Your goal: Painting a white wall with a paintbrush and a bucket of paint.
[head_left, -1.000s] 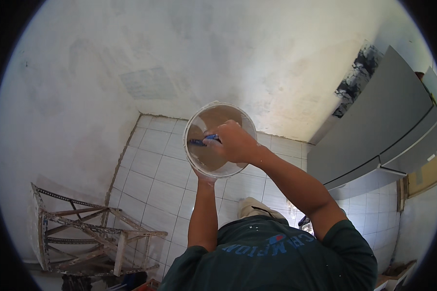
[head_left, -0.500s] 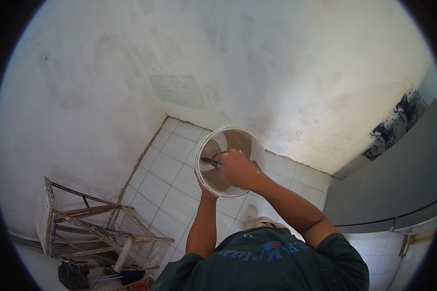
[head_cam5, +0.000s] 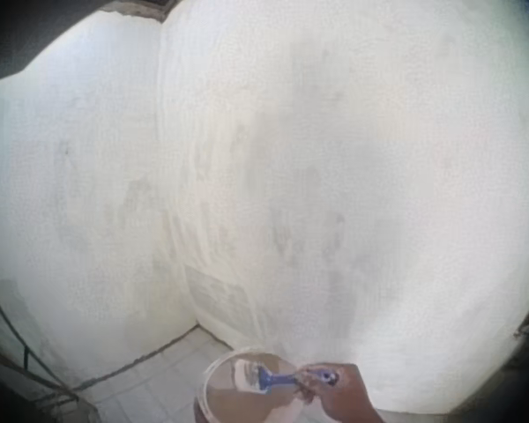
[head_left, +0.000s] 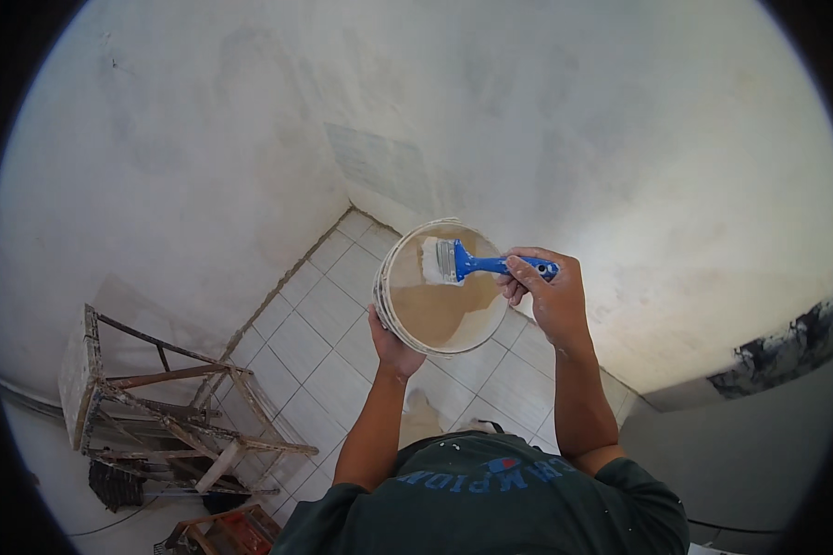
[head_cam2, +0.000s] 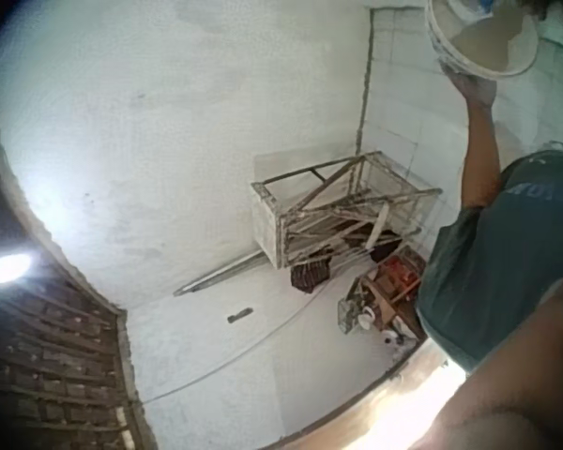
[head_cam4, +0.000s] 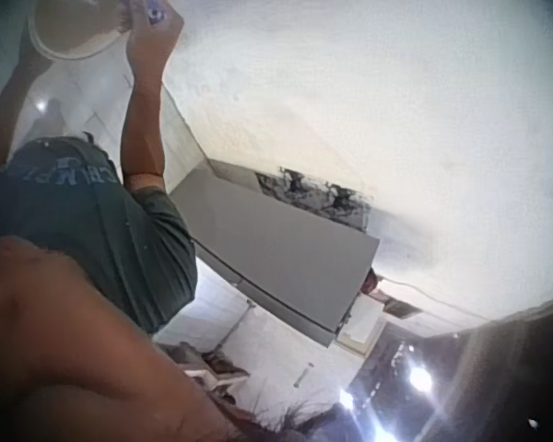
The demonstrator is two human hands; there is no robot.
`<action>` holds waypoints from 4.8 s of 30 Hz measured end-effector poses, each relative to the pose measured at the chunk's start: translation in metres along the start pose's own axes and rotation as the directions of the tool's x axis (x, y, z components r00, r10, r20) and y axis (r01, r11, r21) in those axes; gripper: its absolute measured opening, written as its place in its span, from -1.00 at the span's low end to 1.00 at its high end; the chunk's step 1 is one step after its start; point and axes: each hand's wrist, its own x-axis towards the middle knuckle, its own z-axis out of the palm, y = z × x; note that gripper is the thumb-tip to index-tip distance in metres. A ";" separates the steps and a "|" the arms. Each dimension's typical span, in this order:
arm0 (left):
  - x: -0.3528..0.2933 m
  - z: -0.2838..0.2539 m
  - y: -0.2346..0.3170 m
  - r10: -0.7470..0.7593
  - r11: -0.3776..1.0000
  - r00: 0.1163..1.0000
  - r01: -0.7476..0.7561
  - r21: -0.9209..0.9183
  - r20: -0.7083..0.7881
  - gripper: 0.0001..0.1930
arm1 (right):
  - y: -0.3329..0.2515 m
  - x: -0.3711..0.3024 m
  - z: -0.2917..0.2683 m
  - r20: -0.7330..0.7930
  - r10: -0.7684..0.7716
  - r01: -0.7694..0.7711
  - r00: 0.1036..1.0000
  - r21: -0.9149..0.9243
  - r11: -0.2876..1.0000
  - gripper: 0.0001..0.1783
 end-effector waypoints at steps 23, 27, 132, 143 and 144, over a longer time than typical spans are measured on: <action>0.233 -0.095 0.123 -0.293 0.951 0.956 0.293 -0.099 0.012 -0.12 | 0.080 0.227 0.120 -0.212 0.137 -0.182 0.968 -0.212 0.960 -0.75; 0.252 -0.099 0.125 -0.227 0.970 0.974 0.229 -0.086 0.026 -0.18 | 0.094 0.256 0.139 -0.120 0.183 -0.212 0.976 -0.307 0.928 -0.73; 0.304 -0.098 0.141 -0.185 0.982 0.953 0.169 -0.082 -0.242 -0.26 | 0.413 0.306 -0.144 -0.970 -0.060 -0.543 0.236 -0.183 0.819 -0.64; 0.311 -0.115 0.143 -0.197 0.980 0.929 0.172 -0.104 -0.312 -0.21 | 0.470 0.218 -0.119 -0.956 0.217 -0.491 0.195 0.096 0.866 -0.76; 0.309 -0.113 0.145 -0.196 0.980 0.928 0.173 -0.098 -0.318 -0.21 | 0.480 0.219 -0.132 -0.942 0.295 -0.518 0.160 0.174 0.837 -0.75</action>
